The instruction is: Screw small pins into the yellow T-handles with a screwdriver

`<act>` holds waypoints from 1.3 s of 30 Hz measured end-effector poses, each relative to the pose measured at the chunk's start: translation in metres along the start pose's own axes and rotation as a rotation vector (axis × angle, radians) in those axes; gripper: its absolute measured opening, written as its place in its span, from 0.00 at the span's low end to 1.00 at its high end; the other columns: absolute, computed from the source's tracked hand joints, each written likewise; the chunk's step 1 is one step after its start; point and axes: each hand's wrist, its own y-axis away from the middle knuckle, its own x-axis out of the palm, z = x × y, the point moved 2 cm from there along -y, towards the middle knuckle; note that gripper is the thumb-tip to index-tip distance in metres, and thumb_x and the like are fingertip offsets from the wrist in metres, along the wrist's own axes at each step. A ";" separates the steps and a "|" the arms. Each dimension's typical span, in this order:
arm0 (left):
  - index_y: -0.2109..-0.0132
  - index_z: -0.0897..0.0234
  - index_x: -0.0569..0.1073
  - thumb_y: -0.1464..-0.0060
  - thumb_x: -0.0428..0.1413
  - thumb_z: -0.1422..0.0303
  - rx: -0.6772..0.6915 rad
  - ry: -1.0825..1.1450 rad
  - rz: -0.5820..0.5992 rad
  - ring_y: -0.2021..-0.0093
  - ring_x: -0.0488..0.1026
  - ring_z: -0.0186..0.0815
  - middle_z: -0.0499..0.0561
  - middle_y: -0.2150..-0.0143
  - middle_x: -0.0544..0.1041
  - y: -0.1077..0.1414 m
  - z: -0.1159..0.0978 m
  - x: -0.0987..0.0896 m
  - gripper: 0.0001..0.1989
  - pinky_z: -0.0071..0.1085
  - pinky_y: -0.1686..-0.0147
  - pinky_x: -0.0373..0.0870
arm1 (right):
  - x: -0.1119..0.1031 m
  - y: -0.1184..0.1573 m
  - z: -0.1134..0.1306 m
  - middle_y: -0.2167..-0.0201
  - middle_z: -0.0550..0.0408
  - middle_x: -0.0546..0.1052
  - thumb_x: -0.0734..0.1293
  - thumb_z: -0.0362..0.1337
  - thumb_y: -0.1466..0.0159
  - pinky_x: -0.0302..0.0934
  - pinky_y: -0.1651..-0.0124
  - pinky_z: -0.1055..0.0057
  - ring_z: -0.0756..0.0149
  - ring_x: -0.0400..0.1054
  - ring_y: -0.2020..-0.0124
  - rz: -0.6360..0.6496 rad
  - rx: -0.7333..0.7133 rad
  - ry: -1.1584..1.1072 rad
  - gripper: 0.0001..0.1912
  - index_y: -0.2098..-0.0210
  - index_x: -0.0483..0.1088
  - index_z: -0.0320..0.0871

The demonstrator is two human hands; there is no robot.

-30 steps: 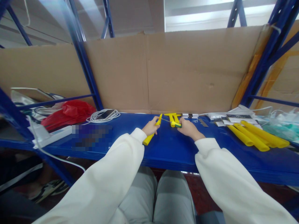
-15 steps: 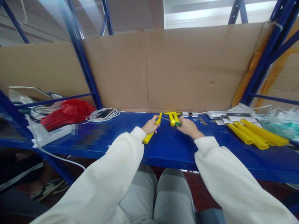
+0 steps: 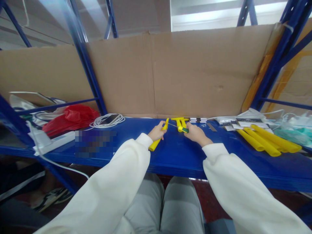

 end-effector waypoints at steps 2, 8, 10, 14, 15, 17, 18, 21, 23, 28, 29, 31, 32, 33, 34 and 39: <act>0.39 0.62 0.59 0.38 0.50 0.75 0.005 -0.001 -0.001 0.80 0.70 0.27 0.48 0.63 0.77 0.000 0.000 0.000 0.21 0.27 0.68 0.74 | 0.000 0.000 0.000 0.61 0.46 0.81 0.67 0.35 0.40 0.60 0.65 0.71 0.57 0.76 0.63 -0.004 -0.006 -0.026 0.13 0.55 0.70 0.43; 0.40 0.61 0.60 0.38 0.50 0.74 -0.005 0.000 -0.004 0.80 0.71 0.27 0.46 0.66 0.77 -0.001 0.001 0.000 0.20 0.28 0.66 0.75 | -0.005 0.002 0.003 0.62 0.46 0.81 0.64 0.37 0.38 0.62 0.60 0.70 0.57 0.76 0.62 0.038 -0.070 -0.102 0.08 0.61 0.72 0.43; 0.40 0.61 0.60 0.38 0.50 0.74 0.001 -0.003 -0.008 0.80 0.71 0.27 0.47 0.65 0.77 0.000 0.001 0.000 0.20 0.27 0.66 0.75 | -0.005 0.001 0.002 0.63 0.47 0.81 0.64 0.38 0.38 0.61 0.61 0.69 0.57 0.76 0.62 0.023 -0.069 -0.097 0.07 0.62 0.72 0.44; 0.40 0.60 0.60 0.39 0.51 0.74 0.002 0.005 -0.011 0.80 0.71 0.27 0.47 0.64 0.77 0.000 0.000 0.000 0.20 0.27 0.68 0.76 | -0.001 -0.001 -0.002 0.65 0.47 0.81 0.68 0.37 0.41 0.60 0.64 0.69 0.56 0.75 0.64 -0.040 -0.047 -0.046 0.11 0.59 0.72 0.44; 0.41 0.60 0.61 0.39 0.51 0.74 0.003 0.004 -0.009 0.80 0.71 0.27 0.47 0.64 0.78 0.001 0.000 -0.001 0.20 0.27 0.68 0.76 | 0.000 -0.001 -0.002 0.65 0.48 0.81 0.68 0.37 0.42 0.60 0.64 0.69 0.56 0.75 0.65 -0.047 -0.044 -0.042 0.12 0.58 0.72 0.44; 0.41 0.59 0.61 0.39 0.51 0.74 0.005 -0.002 -0.006 0.81 0.70 0.27 0.47 0.64 0.78 0.001 -0.001 -0.001 0.20 0.27 0.67 0.76 | 0.001 -0.001 -0.003 0.65 0.48 0.81 0.69 0.37 0.42 0.60 0.65 0.70 0.56 0.75 0.65 -0.050 -0.040 -0.049 0.14 0.55 0.72 0.44; 0.40 0.60 0.61 0.39 0.50 0.74 0.005 -0.008 -0.005 0.81 0.70 0.27 0.47 0.63 0.78 0.001 -0.001 -0.001 0.20 0.27 0.67 0.76 | 0.001 -0.001 -0.002 0.65 0.48 0.81 0.68 0.37 0.41 0.60 0.65 0.70 0.57 0.75 0.65 -0.044 -0.040 -0.055 0.14 0.55 0.71 0.44; 0.40 0.61 0.60 0.38 0.50 0.74 0.001 -0.020 -0.008 0.80 0.70 0.27 0.48 0.63 0.78 0.001 0.000 -0.001 0.21 0.28 0.66 0.76 | 0.000 0.001 -0.001 0.62 0.46 0.82 0.66 0.37 0.39 0.61 0.64 0.69 0.56 0.75 0.64 -0.008 -0.049 -0.083 0.14 0.54 0.72 0.43; 0.40 0.61 0.60 0.38 0.50 0.74 -0.002 -0.019 -0.016 0.80 0.70 0.27 0.48 0.64 0.77 0.000 0.000 -0.001 0.21 0.28 0.66 0.76 | -0.002 0.001 0.001 0.60 0.45 0.82 0.65 0.37 0.39 0.62 0.62 0.70 0.56 0.76 0.63 -0.001 -0.080 -0.113 0.13 0.55 0.72 0.42; 0.41 0.59 0.61 0.39 0.51 0.74 -0.006 -0.003 -0.021 0.80 0.70 0.27 0.46 0.63 0.77 -0.001 0.001 0.000 0.20 0.27 0.68 0.76 | -0.002 0.000 0.000 0.64 0.47 0.81 0.66 0.35 0.41 0.59 0.64 0.70 0.57 0.75 0.65 -0.033 -0.089 -0.089 0.08 0.61 0.71 0.44; 0.41 0.59 0.61 0.39 0.51 0.74 -0.006 -0.002 -0.018 0.81 0.70 0.26 0.47 0.63 0.77 -0.001 0.002 0.000 0.20 0.27 0.68 0.76 | -0.002 0.000 -0.001 0.65 0.48 0.81 0.66 0.34 0.41 0.58 0.65 0.70 0.57 0.75 0.66 -0.038 -0.073 -0.072 0.08 0.61 0.71 0.44; 0.40 0.59 0.61 0.39 0.51 0.74 -0.005 -0.001 -0.016 0.81 0.70 0.26 0.47 0.62 0.78 -0.002 0.002 0.001 0.21 0.27 0.67 0.76 | 0.000 -0.001 -0.002 0.67 0.50 0.80 0.67 0.34 0.42 0.57 0.67 0.71 0.59 0.74 0.68 -0.048 -0.048 -0.050 0.09 0.61 0.70 0.45; 0.40 0.59 0.61 0.39 0.51 0.74 -0.004 -0.003 -0.017 0.80 0.70 0.27 0.47 0.63 0.78 -0.002 0.002 0.000 0.21 0.28 0.67 0.76 | 0.000 -0.002 -0.004 0.68 0.50 0.80 0.67 0.34 0.42 0.56 0.68 0.71 0.59 0.73 0.69 -0.050 -0.042 -0.045 0.09 0.60 0.69 0.45; 0.40 0.59 0.61 0.39 0.51 0.74 -0.005 -0.006 -0.018 0.80 0.70 0.27 0.47 0.64 0.78 -0.002 0.002 0.000 0.21 0.28 0.66 0.76 | 0.001 -0.002 -0.005 0.68 0.50 0.80 0.67 0.34 0.42 0.56 0.68 0.71 0.59 0.73 0.69 -0.048 -0.039 -0.042 0.09 0.60 0.69 0.45; 0.39 0.60 0.61 0.39 0.51 0.74 -0.008 -0.009 -0.020 0.80 0.71 0.28 0.47 0.64 0.78 -0.002 0.003 0.000 0.22 0.29 0.65 0.76 | 0.001 -0.003 -0.006 0.68 0.50 0.80 0.67 0.34 0.42 0.56 0.68 0.71 0.60 0.73 0.69 -0.043 -0.037 -0.041 0.09 0.60 0.69 0.45; 0.38 0.62 0.61 0.39 0.51 0.75 -0.002 -0.021 -0.029 0.79 0.71 0.29 0.47 0.65 0.77 -0.001 0.002 -0.002 0.22 0.29 0.63 0.75 | 0.000 -0.002 -0.006 0.69 0.53 0.79 0.68 0.34 0.42 0.58 0.68 0.72 0.62 0.73 0.69 0.012 -0.080 -0.073 0.07 0.63 0.70 0.45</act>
